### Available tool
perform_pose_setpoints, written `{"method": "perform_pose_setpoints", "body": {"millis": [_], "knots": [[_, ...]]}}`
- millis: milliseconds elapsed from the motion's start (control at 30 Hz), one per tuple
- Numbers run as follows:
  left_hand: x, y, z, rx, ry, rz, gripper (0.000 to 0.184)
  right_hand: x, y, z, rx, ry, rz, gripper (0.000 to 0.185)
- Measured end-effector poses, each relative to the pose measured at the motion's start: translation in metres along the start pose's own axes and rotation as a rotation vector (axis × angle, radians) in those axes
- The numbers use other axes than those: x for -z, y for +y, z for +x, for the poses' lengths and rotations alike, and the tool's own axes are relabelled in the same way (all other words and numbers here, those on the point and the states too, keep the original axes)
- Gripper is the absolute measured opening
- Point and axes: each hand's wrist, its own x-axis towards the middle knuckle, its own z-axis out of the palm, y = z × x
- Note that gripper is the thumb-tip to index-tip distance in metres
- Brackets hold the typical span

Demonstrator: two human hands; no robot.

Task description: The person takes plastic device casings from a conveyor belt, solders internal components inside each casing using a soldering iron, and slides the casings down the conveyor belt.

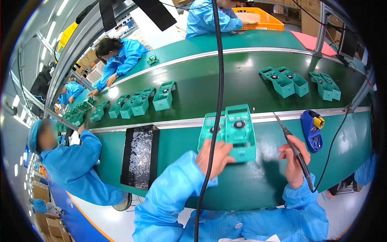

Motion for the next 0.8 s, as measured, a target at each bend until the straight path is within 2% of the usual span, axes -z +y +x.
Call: {"method": "perform_pose_setpoints", "body": {"millis": [300, 333, 433, 467, 567, 600, 700, 800], "knots": [[-0.034, -0.090, 0.120, 0.060, 0.000, 0.205, 0.026, 0.005, 0.005, 0.004, -0.025, 0.100, -0.015, 0.029], [-0.036, -0.095, 0.134, 0.099, -0.062, 0.250, 0.028, 0.005, 0.005, 0.004, -0.028, 0.097, -0.015, 0.028], [-0.057, -0.115, 0.164, 0.144, 0.002, 0.334, 0.034, 0.003, 0.005, 0.003, -0.023, 0.072, -0.023, 0.028], [-0.052, -0.113, 0.171, 0.254, -0.115, 0.291, 0.049, 0.003, 0.006, 0.003, -0.008, 0.066, -0.038, 0.028], [-0.047, -0.105, 0.162, 0.267, 0.014, 0.378, 0.063, -0.001, 0.009, 0.001, 0.030, 0.042, -0.065, 0.027], [-0.038, -0.108, 0.162, 0.319, -0.088, 0.379, 0.070, -0.002, 0.008, 0.000, 0.035, 0.033, -0.066, 0.027], [-0.022, -0.130, 0.141, 0.343, 0.004, 0.456, 0.071, -0.006, 0.005, -0.001, 0.086, 0.015, -0.078, 0.027], [0.014, -0.169, 0.117, 0.553, -0.076, 0.453, 0.070, -0.011, 0.005, -0.004, 0.089, 0.006, -0.070, 0.028]]}}
